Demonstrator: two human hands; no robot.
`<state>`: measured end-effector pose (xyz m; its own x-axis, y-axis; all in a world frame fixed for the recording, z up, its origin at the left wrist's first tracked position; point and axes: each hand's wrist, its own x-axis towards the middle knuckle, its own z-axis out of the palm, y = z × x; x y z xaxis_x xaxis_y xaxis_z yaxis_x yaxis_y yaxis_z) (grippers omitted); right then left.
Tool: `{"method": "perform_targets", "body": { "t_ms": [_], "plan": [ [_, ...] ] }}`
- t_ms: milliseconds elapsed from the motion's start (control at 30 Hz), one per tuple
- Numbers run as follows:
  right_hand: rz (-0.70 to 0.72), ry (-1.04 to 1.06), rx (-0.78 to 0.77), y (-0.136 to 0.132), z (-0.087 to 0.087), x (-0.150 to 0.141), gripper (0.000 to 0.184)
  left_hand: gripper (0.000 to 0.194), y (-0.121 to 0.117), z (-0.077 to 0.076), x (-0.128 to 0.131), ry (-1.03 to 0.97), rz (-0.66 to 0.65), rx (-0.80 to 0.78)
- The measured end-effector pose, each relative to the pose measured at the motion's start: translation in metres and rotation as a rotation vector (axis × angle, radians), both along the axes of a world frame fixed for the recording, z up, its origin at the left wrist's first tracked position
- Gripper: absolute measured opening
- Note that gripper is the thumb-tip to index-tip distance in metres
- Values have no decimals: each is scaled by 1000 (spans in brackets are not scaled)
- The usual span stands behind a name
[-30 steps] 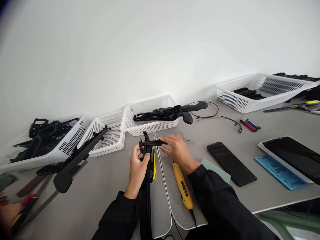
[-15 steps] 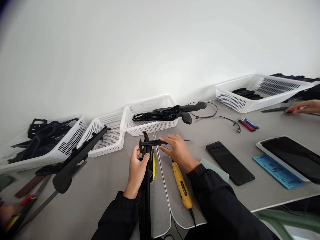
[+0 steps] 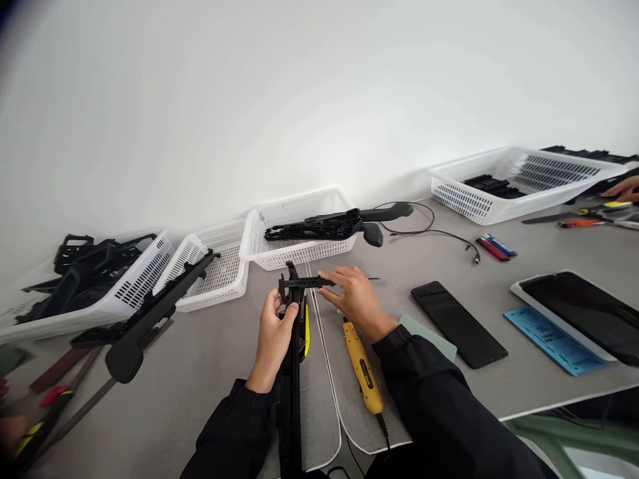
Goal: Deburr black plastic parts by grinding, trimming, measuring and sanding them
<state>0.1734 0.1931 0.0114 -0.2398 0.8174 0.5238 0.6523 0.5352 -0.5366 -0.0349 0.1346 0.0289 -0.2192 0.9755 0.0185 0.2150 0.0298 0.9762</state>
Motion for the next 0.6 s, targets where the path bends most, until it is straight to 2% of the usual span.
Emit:
{"method": "perform_targets", "body": {
  "t_ms": [300,600],
  "plan": [
    [2,-23,19,1,-2,0,30,51,3,-6,-1,0,36,12],
    [12,-7,30,-2,0,-2,25,55,2,-5,0,-22,58,0]
  ]
}}
